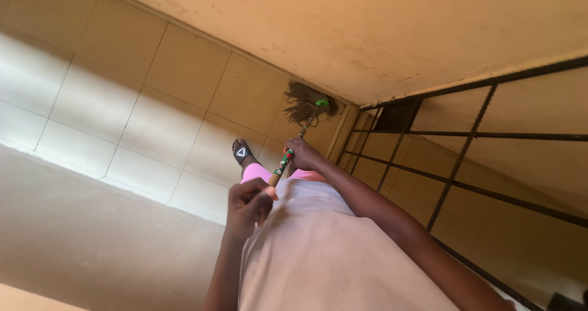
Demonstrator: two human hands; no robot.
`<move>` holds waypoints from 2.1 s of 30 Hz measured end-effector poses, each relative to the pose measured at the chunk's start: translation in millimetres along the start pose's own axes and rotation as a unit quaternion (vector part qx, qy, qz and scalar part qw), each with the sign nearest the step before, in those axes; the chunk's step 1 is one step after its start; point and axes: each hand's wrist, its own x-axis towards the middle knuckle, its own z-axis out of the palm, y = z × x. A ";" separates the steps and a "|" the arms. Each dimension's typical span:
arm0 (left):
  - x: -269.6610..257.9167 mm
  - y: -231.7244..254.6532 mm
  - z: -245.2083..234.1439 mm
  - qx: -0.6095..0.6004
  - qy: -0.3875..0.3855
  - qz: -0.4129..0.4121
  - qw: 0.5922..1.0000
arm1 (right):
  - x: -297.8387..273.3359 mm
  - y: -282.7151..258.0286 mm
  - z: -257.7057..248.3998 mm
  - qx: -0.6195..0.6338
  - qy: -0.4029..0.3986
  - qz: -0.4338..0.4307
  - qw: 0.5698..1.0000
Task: Sweeping the floor with a hand-held broom.
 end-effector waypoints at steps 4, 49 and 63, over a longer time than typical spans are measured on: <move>3.8 -2.1 -30.7 -0.102 0.046 0.031 0.993 | 12.5 -28.1 -0.3 -0.002 -0.059 0.058 0.997; -29.7 129.0 -115.5 0.092 0.103 -0.008 0.990 | 70.7 -129.9 71.7 0.008 -0.093 0.068 0.993; -84.3 46.3 20.1 0.293 0.060 0.381 0.875 | 52.8 -155.3 58.7 0.101 0.003 -0.172 0.980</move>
